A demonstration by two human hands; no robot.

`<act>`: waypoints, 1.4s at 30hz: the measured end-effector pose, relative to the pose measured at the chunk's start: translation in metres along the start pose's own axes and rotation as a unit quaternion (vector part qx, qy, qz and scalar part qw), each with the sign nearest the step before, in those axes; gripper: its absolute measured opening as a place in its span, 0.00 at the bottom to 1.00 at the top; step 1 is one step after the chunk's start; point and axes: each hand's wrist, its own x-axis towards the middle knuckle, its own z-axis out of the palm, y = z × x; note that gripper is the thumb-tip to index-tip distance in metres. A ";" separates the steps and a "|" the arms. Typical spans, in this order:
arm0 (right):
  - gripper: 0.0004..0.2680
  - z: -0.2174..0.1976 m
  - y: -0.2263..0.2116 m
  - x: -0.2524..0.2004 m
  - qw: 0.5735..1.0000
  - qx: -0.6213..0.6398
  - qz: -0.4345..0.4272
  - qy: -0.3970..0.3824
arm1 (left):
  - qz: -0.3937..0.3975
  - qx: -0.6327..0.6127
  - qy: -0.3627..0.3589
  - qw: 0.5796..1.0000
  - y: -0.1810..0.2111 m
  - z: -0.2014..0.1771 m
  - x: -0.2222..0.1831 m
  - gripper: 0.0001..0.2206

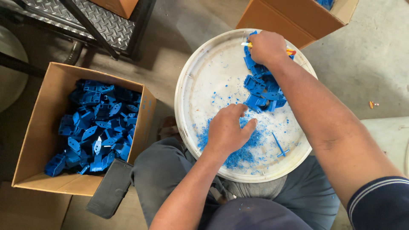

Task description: The person uses a utility knife to trim excess material from blue plastic components over a white container, then places the finished pieces into a cardboard box.

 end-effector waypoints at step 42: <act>0.06 -0.046 -0.050 -0.186 0.900 0.399 -0.005 0.172 | -0.086 -0.283 0.105 0.949 -0.034 0.018 0.020 0.27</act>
